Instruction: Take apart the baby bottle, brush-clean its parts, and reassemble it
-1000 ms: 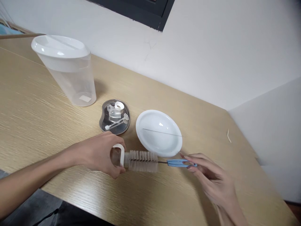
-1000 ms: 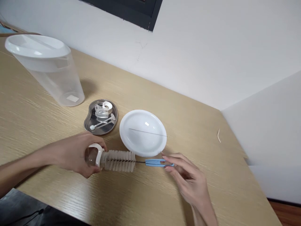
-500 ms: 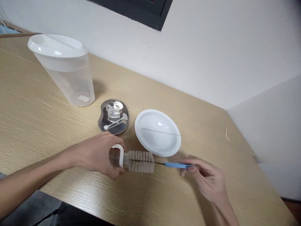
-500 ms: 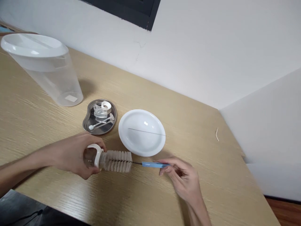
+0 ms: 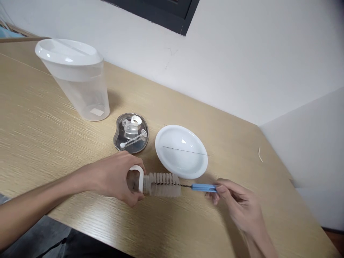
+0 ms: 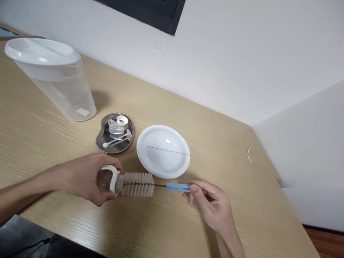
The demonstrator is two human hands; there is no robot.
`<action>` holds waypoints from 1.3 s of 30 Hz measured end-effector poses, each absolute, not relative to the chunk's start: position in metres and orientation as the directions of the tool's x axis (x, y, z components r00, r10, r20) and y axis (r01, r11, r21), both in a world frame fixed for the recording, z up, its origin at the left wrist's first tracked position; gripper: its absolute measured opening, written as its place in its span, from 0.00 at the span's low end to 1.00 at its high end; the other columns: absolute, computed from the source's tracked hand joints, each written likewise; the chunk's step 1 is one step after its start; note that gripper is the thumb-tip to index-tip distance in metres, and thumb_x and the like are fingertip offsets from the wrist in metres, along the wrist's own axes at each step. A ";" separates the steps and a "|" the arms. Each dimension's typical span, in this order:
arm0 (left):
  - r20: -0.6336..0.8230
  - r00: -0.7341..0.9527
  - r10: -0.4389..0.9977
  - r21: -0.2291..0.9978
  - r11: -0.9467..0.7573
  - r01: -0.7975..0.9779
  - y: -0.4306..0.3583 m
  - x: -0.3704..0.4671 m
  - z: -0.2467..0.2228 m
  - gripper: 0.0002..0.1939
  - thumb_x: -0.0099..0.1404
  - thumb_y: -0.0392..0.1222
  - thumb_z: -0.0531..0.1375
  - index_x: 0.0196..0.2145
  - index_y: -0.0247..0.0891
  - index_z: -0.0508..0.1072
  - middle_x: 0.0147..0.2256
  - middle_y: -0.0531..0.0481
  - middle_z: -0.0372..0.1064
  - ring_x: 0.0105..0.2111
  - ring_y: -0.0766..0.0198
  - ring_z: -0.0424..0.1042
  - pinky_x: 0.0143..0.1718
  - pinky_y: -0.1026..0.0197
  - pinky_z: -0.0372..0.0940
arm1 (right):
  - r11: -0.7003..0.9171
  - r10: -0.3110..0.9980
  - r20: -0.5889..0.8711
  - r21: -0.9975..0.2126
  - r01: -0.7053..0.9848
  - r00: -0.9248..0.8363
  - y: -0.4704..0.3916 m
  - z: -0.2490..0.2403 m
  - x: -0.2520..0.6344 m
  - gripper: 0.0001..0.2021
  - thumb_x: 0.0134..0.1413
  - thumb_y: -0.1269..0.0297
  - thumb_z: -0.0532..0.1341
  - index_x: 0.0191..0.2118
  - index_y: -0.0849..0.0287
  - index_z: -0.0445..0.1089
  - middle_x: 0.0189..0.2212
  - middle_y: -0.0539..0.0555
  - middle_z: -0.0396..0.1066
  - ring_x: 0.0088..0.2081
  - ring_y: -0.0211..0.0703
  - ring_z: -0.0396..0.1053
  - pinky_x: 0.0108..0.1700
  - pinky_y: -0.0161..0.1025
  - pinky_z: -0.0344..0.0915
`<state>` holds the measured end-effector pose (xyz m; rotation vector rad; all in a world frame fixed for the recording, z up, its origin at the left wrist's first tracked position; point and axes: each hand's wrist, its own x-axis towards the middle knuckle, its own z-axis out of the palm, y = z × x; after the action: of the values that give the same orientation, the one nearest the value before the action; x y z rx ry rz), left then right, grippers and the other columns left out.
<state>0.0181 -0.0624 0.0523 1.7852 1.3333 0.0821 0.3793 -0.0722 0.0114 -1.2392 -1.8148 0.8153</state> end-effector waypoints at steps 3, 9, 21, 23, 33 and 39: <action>-0.421 0.413 0.808 0.670 -0.030 0.742 -0.062 0.018 0.053 0.23 0.46 0.52 0.70 0.41 0.45 0.79 0.25 0.56 0.73 0.22 0.64 0.67 0.23 0.62 0.57 | 0.401 0.916 0.334 -0.791 0.461 -0.224 -0.070 0.012 0.388 0.09 0.63 0.56 0.66 0.39 0.55 0.82 0.25 0.54 0.78 0.26 0.43 0.76 0.25 0.34 0.73; -0.430 0.403 0.808 0.691 0.007 0.723 -0.061 0.016 0.051 0.21 0.47 0.51 0.70 0.39 0.44 0.79 0.26 0.55 0.72 0.22 0.65 0.65 0.21 0.63 0.55 | 0.445 0.895 0.378 -0.798 0.406 -0.237 -0.067 0.009 0.393 0.08 0.62 0.64 0.67 0.46 0.49 0.81 0.36 0.56 0.79 0.36 0.43 0.77 0.31 0.34 0.74; -0.433 0.395 0.811 0.689 0.014 0.725 -0.062 0.017 0.053 0.22 0.46 0.50 0.70 0.40 0.44 0.79 0.26 0.56 0.72 0.22 0.65 0.66 0.22 0.63 0.56 | 0.317 0.948 0.288 -0.838 0.444 -0.133 -0.073 0.007 0.394 0.08 0.56 0.57 0.72 0.40 0.53 0.82 0.32 0.57 0.83 0.30 0.45 0.81 0.27 0.31 0.76; -0.424 0.394 0.815 0.679 -0.001 0.734 -0.063 0.017 0.053 0.22 0.46 0.51 0.70 0.41 0.44 0.79 0.26 0.56 0.73 0.23 0.65 0.67 0.23 0.63 0.57 | 0.305 0.952 0.271 -0.839 0.451 -0.140 -0.072 0.004 0.393 0.10 0.56 0.56 0.72 0.40 0.54 0.82 0.32 0.57 0.83 0.27 0.45 0.81 0.27 0.32 0.77; -0.365 0.404 0.839 0.636 -0.092 0.767 -0.063 0.018 0.053 0.22 0.45 0.51 0.71 0.40 0.46 0.80 0.30 0.56 0.77 0.29 0.61 0.73 0.27 0.62 0.62 | 0.254 0.949 0.171 -0.913 0.321 -0.265 -0.072 0.000 0.385 0.09 0.63 0.57 0.66 0.40 0.56 0.80 0.21 0.52 0.78 0.23 0.44 0.79 0.27 0.35 0.78; -0.374 0.411 0.831 0.645 -0.085 0.759 -0.065 0.019 0.053 0.23 0.46 0.52 0.71 0.41 0.47 0.79 0.29 0.57 0.77 0.27 0.62 0.73 0.27 0.62 0.63 | 0.196 0.950 0.094 -0.923 0.331 -0.299 -0.072 0.002 0.376 0.20 0.68 0.53 0.60 0.26 0.58 0.74 0.14 0.52 0.72 0.22 0.45 0.78 0.27 0.36 0.77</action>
<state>0.0194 -0.0646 0.0529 1.8551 1.3640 0.1118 0.3760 -0.0718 0.0022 -1.2066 -1.7599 1.1005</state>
